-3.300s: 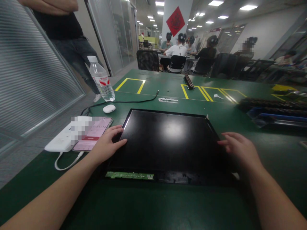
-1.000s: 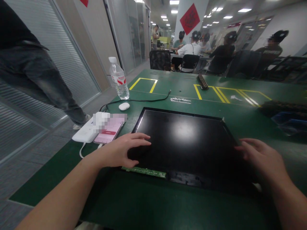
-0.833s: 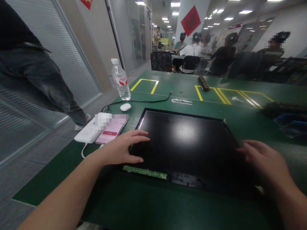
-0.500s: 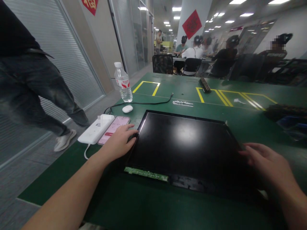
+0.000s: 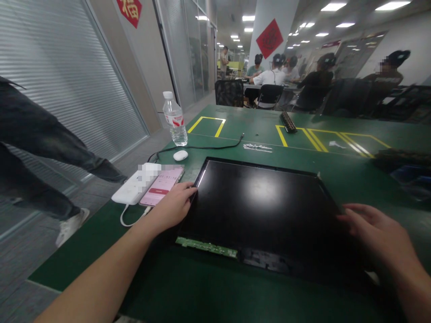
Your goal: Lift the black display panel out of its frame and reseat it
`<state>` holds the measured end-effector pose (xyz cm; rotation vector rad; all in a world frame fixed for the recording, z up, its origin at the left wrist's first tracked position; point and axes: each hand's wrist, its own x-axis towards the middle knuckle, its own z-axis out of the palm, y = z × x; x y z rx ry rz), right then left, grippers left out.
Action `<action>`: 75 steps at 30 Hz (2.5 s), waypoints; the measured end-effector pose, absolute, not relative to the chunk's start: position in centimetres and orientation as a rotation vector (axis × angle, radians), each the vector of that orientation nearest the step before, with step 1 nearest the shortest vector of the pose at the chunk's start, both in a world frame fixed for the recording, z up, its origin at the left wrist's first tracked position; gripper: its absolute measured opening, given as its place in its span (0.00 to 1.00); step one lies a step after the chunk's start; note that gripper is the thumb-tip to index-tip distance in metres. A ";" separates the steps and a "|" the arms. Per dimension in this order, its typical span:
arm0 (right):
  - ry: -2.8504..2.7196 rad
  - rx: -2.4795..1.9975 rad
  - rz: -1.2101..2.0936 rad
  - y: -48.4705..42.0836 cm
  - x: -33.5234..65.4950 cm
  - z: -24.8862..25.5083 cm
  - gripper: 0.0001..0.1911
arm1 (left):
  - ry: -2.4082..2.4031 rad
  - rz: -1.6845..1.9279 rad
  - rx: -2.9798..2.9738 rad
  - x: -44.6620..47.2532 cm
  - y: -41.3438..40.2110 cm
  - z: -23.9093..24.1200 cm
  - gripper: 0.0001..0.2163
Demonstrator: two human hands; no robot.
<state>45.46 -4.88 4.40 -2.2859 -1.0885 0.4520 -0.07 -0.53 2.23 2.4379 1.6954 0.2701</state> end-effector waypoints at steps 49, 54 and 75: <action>-1.089 -2.381 0.417 -4.4 47.4 3.4 0.23 | 1.669 0.551 2.130 0.3 -0.4 2.0 0.27; -1.183 -2.321 0.456 -4.5 47.2 2.8 0.27 | 1.633 0.770 1.912 0.2 -0.6 2.1 0.27; -1.320 -2.262 0.364 -4.3 48.5 0.6 0.24 | 1.307 1.176 0.744 1.3 -0.5 2.8 0.26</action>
